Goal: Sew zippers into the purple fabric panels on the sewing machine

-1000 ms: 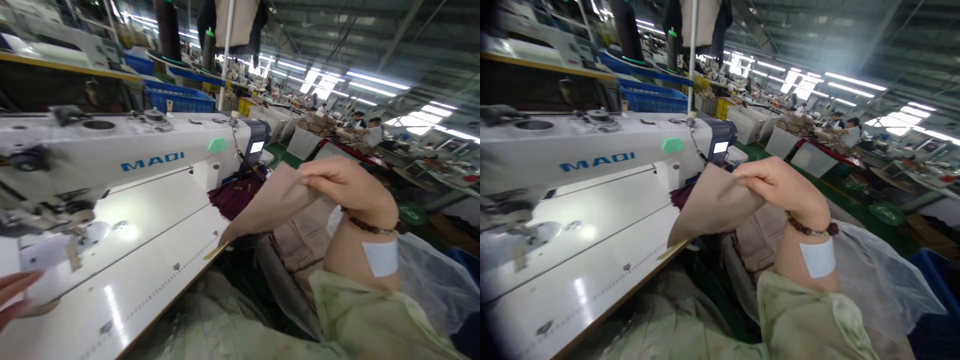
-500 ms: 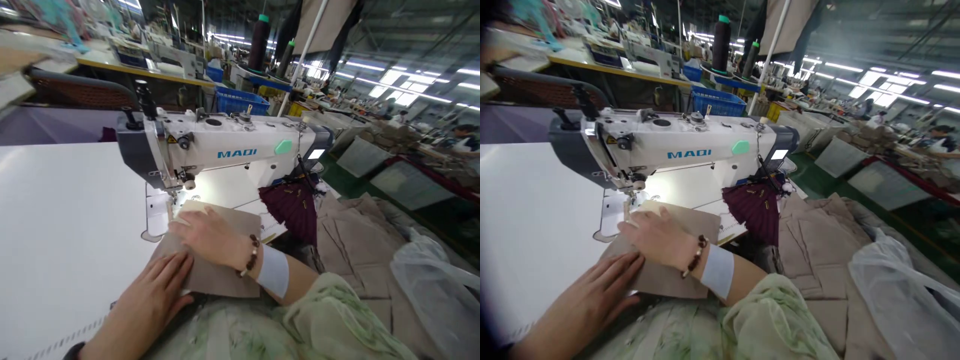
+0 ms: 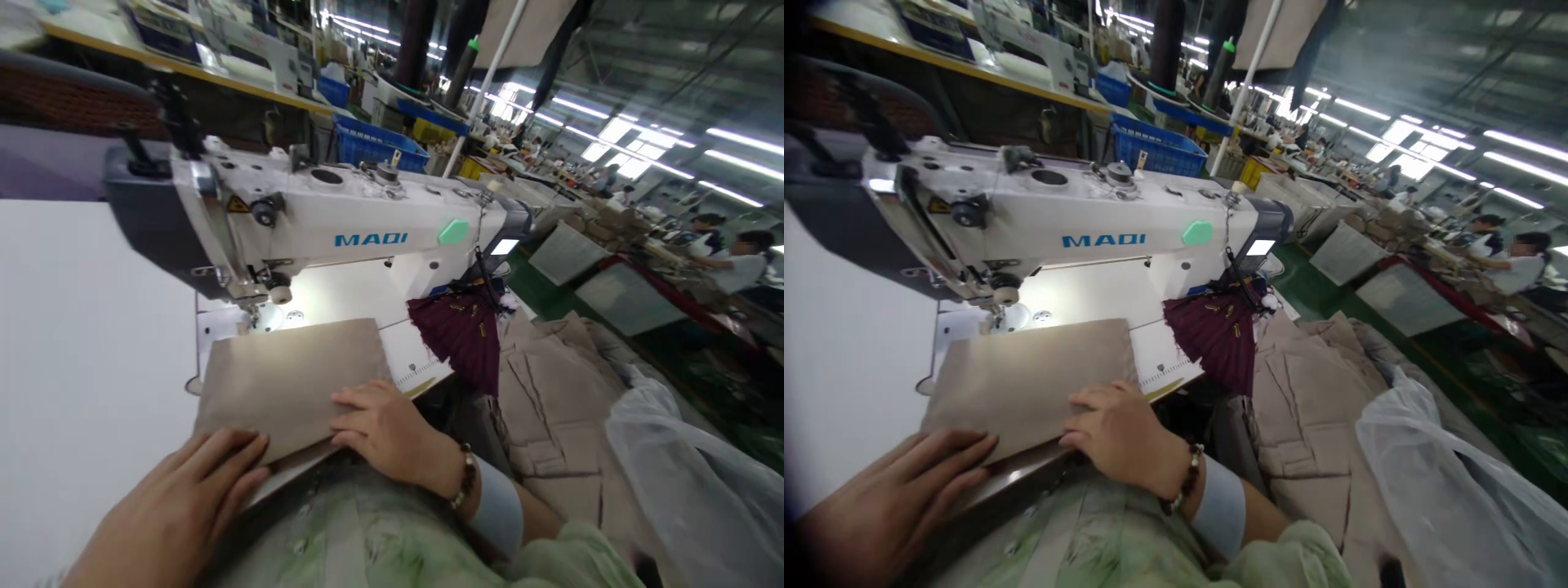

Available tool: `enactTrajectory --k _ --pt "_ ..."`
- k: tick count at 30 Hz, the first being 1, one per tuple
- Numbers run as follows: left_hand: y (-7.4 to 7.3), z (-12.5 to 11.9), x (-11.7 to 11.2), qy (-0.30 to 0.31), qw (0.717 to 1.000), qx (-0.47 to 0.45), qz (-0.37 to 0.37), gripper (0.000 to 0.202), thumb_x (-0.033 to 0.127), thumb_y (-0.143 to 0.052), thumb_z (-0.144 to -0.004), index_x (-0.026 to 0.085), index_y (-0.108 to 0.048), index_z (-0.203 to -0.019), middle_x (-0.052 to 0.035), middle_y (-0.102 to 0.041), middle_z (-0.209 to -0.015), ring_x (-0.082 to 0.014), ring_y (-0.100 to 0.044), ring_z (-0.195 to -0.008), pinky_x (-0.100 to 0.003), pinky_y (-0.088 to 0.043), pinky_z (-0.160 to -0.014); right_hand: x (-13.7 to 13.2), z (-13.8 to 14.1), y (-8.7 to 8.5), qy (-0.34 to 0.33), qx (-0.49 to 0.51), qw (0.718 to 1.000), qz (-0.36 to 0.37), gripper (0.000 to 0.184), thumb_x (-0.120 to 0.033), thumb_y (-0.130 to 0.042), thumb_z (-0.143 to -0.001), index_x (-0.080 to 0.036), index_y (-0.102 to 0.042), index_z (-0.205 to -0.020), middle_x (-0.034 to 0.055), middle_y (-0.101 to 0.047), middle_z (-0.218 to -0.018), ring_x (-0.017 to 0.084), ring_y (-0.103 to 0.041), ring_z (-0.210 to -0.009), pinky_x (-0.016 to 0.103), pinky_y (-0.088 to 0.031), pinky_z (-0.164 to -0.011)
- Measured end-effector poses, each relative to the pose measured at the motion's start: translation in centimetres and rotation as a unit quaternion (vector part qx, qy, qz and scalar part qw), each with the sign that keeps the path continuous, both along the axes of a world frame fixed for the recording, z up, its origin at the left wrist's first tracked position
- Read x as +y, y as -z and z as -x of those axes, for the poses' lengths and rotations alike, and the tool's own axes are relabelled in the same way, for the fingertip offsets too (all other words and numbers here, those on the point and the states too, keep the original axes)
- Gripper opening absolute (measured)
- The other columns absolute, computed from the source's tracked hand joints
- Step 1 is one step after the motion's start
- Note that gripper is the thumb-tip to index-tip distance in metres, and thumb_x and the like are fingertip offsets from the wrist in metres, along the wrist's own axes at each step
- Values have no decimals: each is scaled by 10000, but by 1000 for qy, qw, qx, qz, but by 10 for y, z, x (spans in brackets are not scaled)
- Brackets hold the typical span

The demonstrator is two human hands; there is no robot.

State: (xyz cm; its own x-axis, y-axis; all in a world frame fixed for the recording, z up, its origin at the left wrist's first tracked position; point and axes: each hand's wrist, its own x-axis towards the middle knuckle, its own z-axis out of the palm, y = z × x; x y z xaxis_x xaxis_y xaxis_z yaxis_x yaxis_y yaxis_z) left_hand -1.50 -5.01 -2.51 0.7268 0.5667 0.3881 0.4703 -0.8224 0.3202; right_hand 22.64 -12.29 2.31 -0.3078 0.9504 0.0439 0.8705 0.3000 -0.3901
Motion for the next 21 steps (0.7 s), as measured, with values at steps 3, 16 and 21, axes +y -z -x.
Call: enactTrajectory --k 3,16,21 --pt "-11 8 5 -21 999 -2 32 400 464 -343 -935 241 -674 -903 -26 -637 -957 -177 -614 -830 -280 -484 -745 6 0 -6 63 20 997 34 165 -285 -551 -873 -203 -693 -874 22 -618 -1044 142 -546 -981 268 -380 -867" --pt "-28 26 10 -154 962 24 226 348 407 -448 -846 167 -643 -687 -45 -557 -908 -146 -562 -724 -276 -469 -660 33 -4 -10 91 -117 979 140 364 -366 -454 -916 -175 -603 -645 2 -554 -725 119 -526 -691 261 -285 -608" --pt "-26 22 8 -154 977 60 136 342 366 -439 -876 150 -600 -665 -56 -560 -865 -165 -540 -740 -297 -471 -672 35 2 -12 88 -177 972 129 354 -356 -457 -912 -187 -631 -654 25 -582 -743 147 -566 -707 276 -298 -584"
